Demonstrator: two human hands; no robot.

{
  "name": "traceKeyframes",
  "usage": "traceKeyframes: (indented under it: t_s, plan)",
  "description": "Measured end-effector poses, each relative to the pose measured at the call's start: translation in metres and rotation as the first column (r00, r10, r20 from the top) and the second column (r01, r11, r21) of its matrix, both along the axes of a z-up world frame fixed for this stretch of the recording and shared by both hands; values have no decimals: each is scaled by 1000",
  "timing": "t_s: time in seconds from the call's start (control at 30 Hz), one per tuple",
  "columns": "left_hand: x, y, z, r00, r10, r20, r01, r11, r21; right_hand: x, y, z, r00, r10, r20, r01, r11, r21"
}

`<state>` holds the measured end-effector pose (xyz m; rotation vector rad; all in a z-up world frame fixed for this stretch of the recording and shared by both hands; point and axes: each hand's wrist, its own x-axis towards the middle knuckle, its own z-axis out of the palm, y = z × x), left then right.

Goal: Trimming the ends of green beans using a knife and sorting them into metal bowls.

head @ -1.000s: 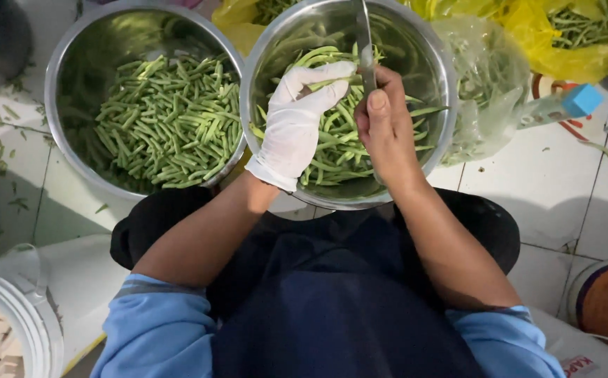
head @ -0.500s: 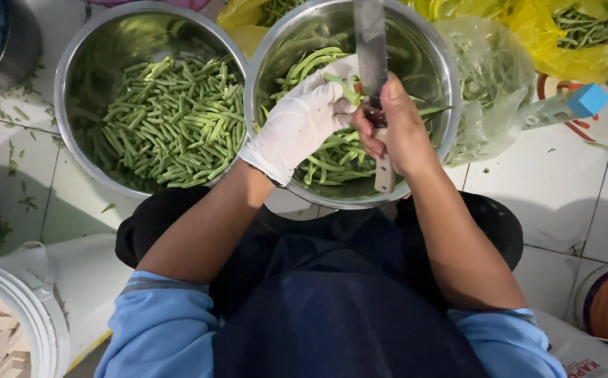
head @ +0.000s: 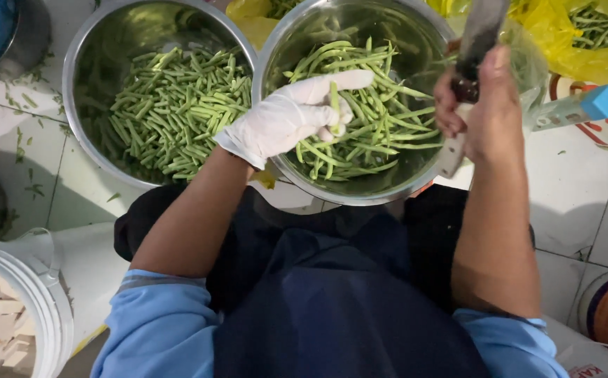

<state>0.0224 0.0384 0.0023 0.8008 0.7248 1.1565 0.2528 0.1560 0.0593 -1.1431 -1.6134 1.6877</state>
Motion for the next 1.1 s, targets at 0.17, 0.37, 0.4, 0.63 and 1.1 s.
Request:
traceKeyframes:
  t_s: [0.17,0.37,0.4,0.63,1.1]
  plan:
    - [-44,-15,48,447,-177,-877,124,983,-135,13,9,-11,875,376,306,-360,927,-109]
    - [-38,15,41,-50,-334,-941,-275,911,-308,38,21,-5,952,243,185,-265,959,101]
    - [-32,36,1,-51,-339,-939,-271,910,-314,39,20,-5,953,240,184,-261,961,95]
    - [9,196,-175,-210,-143,-967,-126,985,-118,42,18,-8,977,132,171,-149,984,94]
    - [23,59,-14,325,64,-944,-29,998,58,-4,9,-45,904,266,333,-406,778,480]
